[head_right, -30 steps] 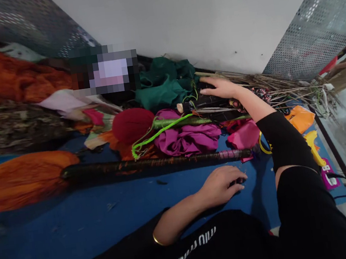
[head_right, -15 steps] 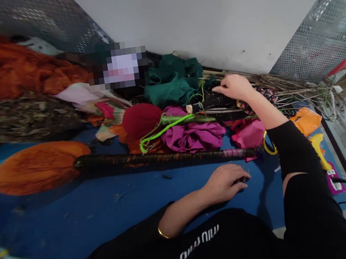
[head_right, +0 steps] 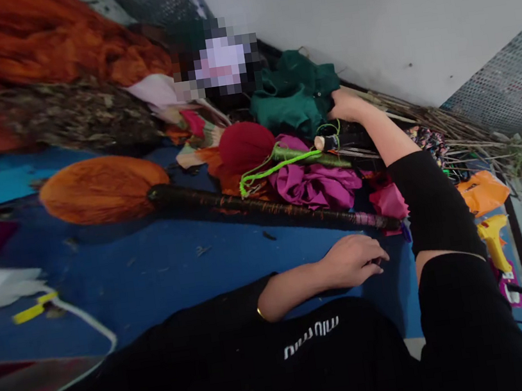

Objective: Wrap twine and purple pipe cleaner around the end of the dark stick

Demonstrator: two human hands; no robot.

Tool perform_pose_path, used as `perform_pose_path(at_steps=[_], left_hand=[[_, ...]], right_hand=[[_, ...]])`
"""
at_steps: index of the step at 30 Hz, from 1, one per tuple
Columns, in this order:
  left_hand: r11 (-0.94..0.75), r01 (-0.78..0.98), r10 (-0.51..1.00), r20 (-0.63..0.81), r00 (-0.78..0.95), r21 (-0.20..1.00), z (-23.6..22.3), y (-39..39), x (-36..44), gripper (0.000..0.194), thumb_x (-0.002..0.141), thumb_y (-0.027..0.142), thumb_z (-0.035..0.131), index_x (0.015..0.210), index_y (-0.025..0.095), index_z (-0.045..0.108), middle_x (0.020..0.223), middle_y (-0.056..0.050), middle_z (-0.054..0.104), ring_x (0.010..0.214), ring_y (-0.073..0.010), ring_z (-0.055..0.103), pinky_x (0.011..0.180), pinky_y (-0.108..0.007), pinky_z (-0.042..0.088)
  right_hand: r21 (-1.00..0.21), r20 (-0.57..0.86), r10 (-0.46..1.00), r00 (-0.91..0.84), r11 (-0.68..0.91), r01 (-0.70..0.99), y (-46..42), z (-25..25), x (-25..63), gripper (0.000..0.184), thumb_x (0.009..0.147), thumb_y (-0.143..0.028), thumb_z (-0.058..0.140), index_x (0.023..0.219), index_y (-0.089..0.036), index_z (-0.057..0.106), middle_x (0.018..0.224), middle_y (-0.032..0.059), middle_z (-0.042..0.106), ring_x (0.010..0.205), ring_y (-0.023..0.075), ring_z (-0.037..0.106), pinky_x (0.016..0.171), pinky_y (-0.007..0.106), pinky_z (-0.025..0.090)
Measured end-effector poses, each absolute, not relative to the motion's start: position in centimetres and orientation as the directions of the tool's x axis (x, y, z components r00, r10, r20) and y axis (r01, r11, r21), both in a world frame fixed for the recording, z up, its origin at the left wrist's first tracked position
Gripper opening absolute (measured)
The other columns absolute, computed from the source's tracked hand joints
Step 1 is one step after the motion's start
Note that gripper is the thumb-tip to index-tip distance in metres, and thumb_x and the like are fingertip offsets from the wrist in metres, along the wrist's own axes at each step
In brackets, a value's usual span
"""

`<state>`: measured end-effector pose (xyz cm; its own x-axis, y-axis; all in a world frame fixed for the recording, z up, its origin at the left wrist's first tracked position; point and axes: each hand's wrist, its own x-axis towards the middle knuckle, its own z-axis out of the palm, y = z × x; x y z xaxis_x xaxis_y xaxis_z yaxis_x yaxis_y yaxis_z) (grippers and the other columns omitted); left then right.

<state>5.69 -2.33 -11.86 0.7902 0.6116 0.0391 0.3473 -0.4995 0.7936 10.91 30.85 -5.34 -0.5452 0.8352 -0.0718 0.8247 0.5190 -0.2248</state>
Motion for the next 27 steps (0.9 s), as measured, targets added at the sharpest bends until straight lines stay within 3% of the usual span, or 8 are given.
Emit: perform_pose_path(at_steps=[3,7,11,15,18,21,24,27], left_hand=[[-0.504,0.349,0.625,0.054,0.779,0.790,-12.0,-2.2,6.1,0.018,0.099,0.029,0.084,0.116,0.024,0.084,0.104,-0.002,0.084,0.103,-0.0230,0.078,0.082,-0.033,0.053],[-0.512,0.334,0.638,0.089,0.765,0.792,-12.2,-2.2,6.4,0.017,0.096,0.027,0.087,0.113,0.025,0.084,0.100,0.000,0.083,0.099,-0.0220,0.077,0.080,-0.033,0.053],[-0.524,0.331,0.630,0.095,0.770,0.785,-11.9,-2.0,6.4,0.016,0.095,0.026,0.087,0.112,0.023,0.085,0.101,0.000,0.084,0.100,-0.0227,0.077,0.079,-0.033,0.052],[-0.529,0.345,0.630,0.086,0.772,0.776,-11.8,-1.8,6.5,0.017,0.096,0.027,0.087,0.112,0.022,0.085,0.104,-0.002,0.084,0.101,-0.0237,0.078,0.079,-0.034,0.051],[-0.533,0.351,0.630,0.084,0.772,0.770,-12.0,-1.8,6.6,0.018,0.096,0.027,0.087,0.113,0.023,0.085,0.104,-0.001,0.085,0.102,-0.0236,0.078,0.079,-0.033,0.051],[-0.538,0.358,0.632,0.083,0.771,0.763,-12.1,-1.7,6.6,0.019,0.096,0.026,0.086,0.115,0.023,0.085,0.108,-0.002,0.085,0.105,-0.0238,0.079,0.080,-0.032,0.052],[-0.540,0.366,0.634,0.080,0.769,0.758,-12.1,-1.5,6.7,0.018,0.096,0.025,0.086,0.114,0.023,0.085,0.107,-0.002,0.085,0.104,-0.0233,0.079,0.081,-0.032,0.052],[-0.542,0.367,0.637,0.085,0.766,0.756,-12.1,-1.2,6.7,0.017,0.097,0.025,0.085,0.114,0.024,0.085,0.105,-0.001,0.085,0.103,-0.0220,0.078,0.083,-0.031,0.051]], right_hand=[[-0.195,-0.171,0.834,-0.524,0.493,0.848,31.0,-5.6,10.8,0.058,0.086,-0.029,0.079,0.141,-0.014,0.070,0.142,0.0180,0.079,0.129,0.0371,0.074,0.115,0.051,0.060],[-0.206,-0.116,0.880,-0.460,0.431,0.878,30.5,-4.5,10.9,0.055,0.082,-0.028,0.077,0.136,-0.015,0.072,0.142,0.0175,0.078,0.132,0.0383,0.072,0.116,0.051,0.058],[-0.468,0.029,0.960,-0.280,0.260,0.845,29.6,-1.7,12.6,0.048,0.079,-0.023,0.071,0.127,-0.017,0.074,0.123,0.0123,0.083,0.112,0.0304,0.076,0.105,0.047,0.061],[-0.786,0.061,0.981,-0.184,0.161,0.597,28.0,2.2,15.4,0.051,0.075,-0.013,0.066,0.126,-0.019,0.069,0.125,0.0120,0.082,0.097,0.0180,0.075,0.094,0.037,0.061],[-0.881,0.025,0.987,-0.160,0.098,0.464,26.6,4.7,17.3,0.045,0.082,-0.014,0.061,0.126,-0.022,0.063,0.137,0.0172,0.077,0.097,0.0163,0.079,0.092,0.039,0.061],[-0.891,0.015,0.986,-0.168,0.089,0.445,25.4,6.3,18.8,0.036,0.094,-0.023,0.054,0.129,-0.020,0.063,0.152,0.0229,0.070,0.114,0.0195,0.080,0.096,0.041,0.062],[-0.895,-0.005,0.990,-0.139,0.058,0.443,24.5,7.3,20.1,0.037,0.107,-0.035,0.045,0.129,-0.020,0.069,0.159,0.0210,0.068,0.128,0.0216,0.077,0.095,0.042,0.062],[-0.913,0.040,0.995,-0.092,0.074,0.401,23.9,8.0,21.6,0.047,0.114,-0.048,0.036,0.122,-0.022,0.075,0.156,0.0176,0.072,0.122,0.0185,0.078,0.088,0.039,0.061]])
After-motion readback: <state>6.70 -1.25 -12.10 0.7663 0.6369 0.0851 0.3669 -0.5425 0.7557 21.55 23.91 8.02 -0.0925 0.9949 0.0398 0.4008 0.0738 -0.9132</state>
